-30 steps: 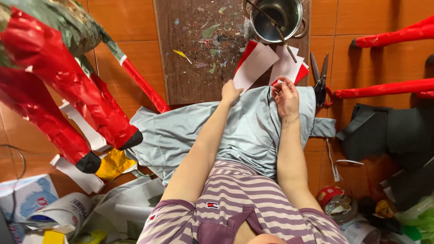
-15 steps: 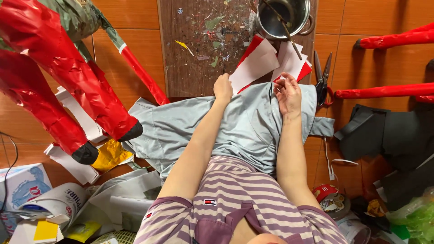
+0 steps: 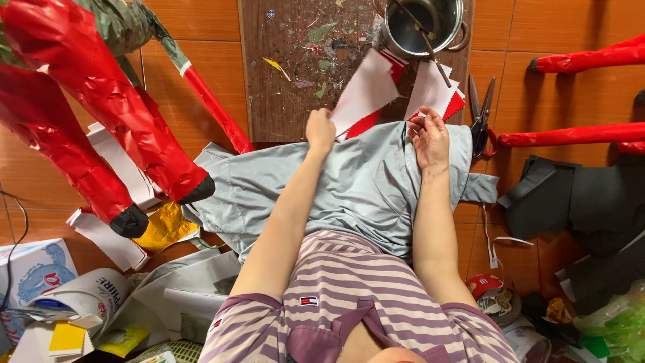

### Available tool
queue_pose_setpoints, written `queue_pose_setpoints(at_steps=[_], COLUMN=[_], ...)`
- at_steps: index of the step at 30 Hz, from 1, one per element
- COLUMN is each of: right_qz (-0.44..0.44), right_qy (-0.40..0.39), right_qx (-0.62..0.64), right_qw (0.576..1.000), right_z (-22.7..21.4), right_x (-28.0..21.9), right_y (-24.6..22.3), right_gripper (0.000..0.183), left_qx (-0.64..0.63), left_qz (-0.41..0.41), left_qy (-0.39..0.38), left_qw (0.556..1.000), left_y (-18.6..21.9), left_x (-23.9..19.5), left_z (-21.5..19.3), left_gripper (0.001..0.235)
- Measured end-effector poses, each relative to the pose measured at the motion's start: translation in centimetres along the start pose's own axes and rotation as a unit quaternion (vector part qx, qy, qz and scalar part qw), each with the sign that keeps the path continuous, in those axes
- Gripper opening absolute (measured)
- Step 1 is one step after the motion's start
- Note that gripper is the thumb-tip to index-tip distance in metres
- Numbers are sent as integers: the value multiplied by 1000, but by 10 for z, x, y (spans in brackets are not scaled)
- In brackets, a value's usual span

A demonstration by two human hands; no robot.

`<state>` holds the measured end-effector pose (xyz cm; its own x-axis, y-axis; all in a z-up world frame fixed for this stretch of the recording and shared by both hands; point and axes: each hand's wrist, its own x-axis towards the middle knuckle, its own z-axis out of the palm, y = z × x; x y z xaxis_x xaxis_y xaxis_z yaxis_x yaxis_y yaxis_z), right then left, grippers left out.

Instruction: Applying red paper strips onto a bamboo frame using a brush and adhesive to assemble a craft object.

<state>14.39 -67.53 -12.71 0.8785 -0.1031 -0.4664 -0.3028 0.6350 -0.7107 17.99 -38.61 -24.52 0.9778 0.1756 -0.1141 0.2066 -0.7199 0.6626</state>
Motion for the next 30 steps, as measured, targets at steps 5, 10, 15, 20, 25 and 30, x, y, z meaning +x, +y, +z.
queue_pose_setpoints(at_steps=[5, 10, 15, 20, 25, 30], right_qz=[3, -36, -327, -216, -171, -242], right_qy=[4, 5, -35, 76, 108, 35], right_qx=[-23, -357, -711, -924, -909, -878], right_qw=[1000, 934, 622, 305, 364, 411], right_z=[-3, 32, 113, 94, 69, 86], right_x=[7, 24, 42, 129, 183, 135], right_y=[10, 22, -31, -73, -60, -67], right_gripper=[22, 15, 13, 31, 14, 19], left_qx=[-71, -205, -307, -364, -488, -246], left_qz=[-103, -190, -183, -202, -246, -117], left_qy=[69, 72, 38, 45, 30, 87], left_qw=[990, 958, 933, 908, 837, 958], left_y=[-56, -103, -112, -114, -119, -106], left_x=[-8, -24, -46, -56, -61, -64], left_z=[-22, -44, -55, -68, -67, -73], left_gripper=[20, 24, 26, 24, 20, 16])
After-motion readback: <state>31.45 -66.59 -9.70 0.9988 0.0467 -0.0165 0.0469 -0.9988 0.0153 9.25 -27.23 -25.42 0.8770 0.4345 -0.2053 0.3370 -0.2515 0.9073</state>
